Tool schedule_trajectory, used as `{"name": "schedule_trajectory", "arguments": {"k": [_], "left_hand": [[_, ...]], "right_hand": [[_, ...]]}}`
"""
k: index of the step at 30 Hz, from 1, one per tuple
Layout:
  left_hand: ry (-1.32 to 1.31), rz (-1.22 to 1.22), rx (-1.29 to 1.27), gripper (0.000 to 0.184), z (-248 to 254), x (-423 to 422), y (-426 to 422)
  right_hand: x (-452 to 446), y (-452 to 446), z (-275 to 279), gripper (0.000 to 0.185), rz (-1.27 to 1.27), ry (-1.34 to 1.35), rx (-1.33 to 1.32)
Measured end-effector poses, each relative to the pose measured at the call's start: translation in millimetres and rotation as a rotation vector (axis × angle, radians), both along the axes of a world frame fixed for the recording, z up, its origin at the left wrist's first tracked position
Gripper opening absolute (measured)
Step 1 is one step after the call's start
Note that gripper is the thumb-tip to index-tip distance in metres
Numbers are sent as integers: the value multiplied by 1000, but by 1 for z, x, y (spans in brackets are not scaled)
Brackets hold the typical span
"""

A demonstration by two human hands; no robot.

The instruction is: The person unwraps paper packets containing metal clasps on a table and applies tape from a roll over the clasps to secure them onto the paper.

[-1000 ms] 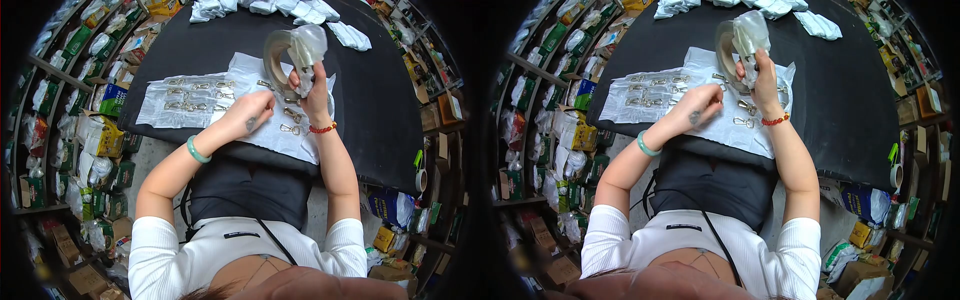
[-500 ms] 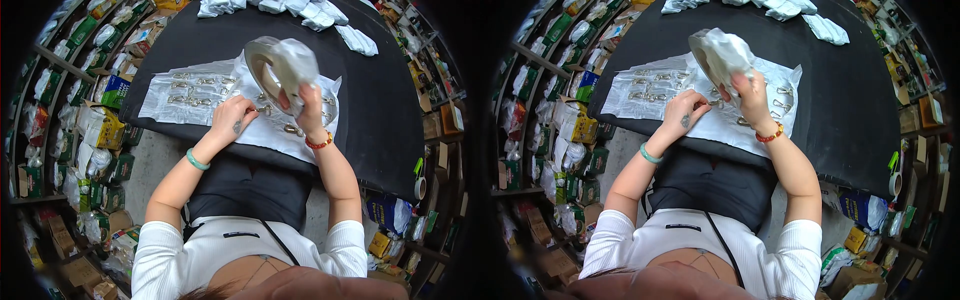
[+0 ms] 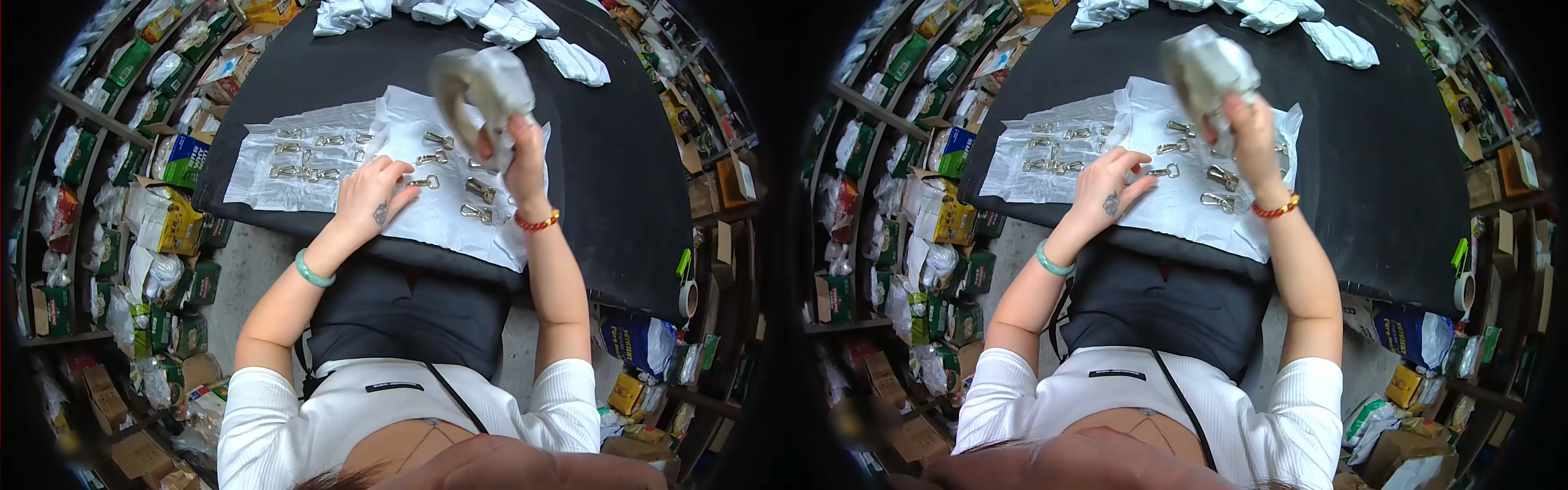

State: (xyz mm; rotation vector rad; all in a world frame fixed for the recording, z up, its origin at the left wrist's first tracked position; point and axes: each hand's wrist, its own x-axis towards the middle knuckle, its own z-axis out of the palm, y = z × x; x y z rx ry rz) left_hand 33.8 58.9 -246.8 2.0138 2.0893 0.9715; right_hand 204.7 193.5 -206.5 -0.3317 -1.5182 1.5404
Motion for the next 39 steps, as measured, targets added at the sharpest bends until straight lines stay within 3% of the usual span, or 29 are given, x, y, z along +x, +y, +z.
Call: {"name": "schedule_trajectory", "arguments": {"k": [2,7,14,27,32,39], "left_hand": [[33,-24,15,10,14,1,1],[99,-255,-20,9,23,15,63],[97,-304,-88,11,-8,31,132],[29,-158,-112,19,-16,32,115],[44,-149,-88,19,-18,32,116],[-39,-145,-55,19,-13,34,104]], "right_hand": [[11,23,-2,44,-170,-84,-3],[32,49,-9,39,-260,-123,-59],[50,54,-25,30,-180,-116,-191],[35,22,-20,33,-140,83,-80],[21,23,-24,26,-72,-85,-29],[29,17,-19,26,-122,2,-55]]}}
